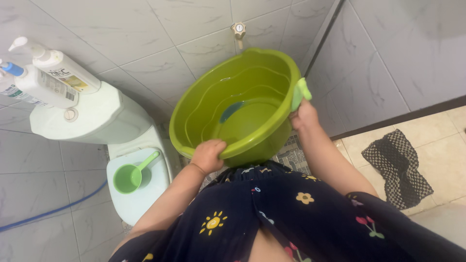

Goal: The person scrubs the inside of a green plastic basin with a sponge while water runs from a wall tap. They then rinse the sponge under the tap and continue scrubbing the basin interior.

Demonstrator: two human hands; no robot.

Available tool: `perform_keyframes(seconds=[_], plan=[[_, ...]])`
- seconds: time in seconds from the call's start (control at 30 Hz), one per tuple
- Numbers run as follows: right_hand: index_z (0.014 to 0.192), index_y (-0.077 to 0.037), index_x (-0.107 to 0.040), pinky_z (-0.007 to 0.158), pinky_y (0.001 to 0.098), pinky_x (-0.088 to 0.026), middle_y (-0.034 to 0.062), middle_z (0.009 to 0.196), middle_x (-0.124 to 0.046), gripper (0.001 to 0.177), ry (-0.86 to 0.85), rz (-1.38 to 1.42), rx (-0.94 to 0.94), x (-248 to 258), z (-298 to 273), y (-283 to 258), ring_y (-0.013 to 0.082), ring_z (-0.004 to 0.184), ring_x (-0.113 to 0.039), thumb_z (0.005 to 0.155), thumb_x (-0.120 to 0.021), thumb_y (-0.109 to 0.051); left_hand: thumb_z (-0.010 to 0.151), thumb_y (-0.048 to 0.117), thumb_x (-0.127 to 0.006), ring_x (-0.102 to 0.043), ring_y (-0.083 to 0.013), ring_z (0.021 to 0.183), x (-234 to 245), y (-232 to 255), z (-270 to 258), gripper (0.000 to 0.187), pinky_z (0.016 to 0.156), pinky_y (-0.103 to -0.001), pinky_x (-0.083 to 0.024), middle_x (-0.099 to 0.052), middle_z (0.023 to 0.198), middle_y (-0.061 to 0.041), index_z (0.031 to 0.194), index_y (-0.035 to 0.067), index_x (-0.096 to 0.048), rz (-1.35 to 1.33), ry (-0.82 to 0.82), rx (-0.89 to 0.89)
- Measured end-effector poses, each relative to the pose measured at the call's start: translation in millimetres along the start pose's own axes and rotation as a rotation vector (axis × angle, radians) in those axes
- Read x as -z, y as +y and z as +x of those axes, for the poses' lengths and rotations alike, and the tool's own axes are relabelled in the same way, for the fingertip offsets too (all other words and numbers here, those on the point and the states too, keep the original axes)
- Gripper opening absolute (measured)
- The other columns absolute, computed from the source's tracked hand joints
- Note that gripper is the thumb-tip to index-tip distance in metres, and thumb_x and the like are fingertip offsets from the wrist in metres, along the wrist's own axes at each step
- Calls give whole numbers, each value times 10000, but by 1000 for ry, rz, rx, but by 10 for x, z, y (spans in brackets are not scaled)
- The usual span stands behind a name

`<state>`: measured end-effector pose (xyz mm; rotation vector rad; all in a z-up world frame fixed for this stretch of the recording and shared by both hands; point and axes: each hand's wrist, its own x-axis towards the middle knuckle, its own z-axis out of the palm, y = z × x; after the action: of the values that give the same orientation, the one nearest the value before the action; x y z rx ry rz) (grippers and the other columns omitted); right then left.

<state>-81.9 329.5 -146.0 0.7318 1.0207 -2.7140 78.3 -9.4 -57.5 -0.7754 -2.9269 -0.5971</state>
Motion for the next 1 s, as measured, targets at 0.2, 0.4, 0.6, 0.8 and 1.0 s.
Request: perform_keyframes(seconds=[0.2,0.4,0.6,0.8,1.0], plan=[[1414,-71,-507,1090,428,-507,85,1352,-634,383,-118,33,108,-100,-407,190,249,1235,-632,1052,-503,-197,635,36,-684,-647,-352,918,97,-42,55,267,766,-464,-525,-646,895,-104,887,86,-617,24,61,42],[1421,-82,-502,1075,417,-495,94,1346,-623,395,-7,-34,142,-346,-729,288,251,1232,-616,1040,-505,-185,631,74,-712,-639,-371,963,275,346,288,525,820,-454,-529,-645,989,-156,1147,45,-618,-68,153,-40],[1358,-78,-544,984,350,-505,76,1260,-662,328,-44,-227,172,-699,-1346,416,186,1146,-635,1061,-491,-204,733,121,-732,-637,-368,1009,98,749,596,602,847,-469,-531,-649,1065,-163,1298,29,-548,-73,84,101],[1330,-52,-556,925,336,-489,68,1214,-673,309,-58,-232,215,-725,-1408,483,171,1081,-624,1059,-515,-196,761,116,-722,-630,-377,1030,-30,696,550,607,859,-470,-531,-632,1088,-179,1320,14,-507,-42,-14,107],[1316,-1,-563,974,387,-539,133,1241,-673,342,-2,-187,195,-519,-900,520,236,1113,-669,1044,-560,-207,748,75,-691,-627,-377,1059,-55,665,536,616,882,-462,-527,-629,1119,-186,1327,1,-495,-36,5,34]])
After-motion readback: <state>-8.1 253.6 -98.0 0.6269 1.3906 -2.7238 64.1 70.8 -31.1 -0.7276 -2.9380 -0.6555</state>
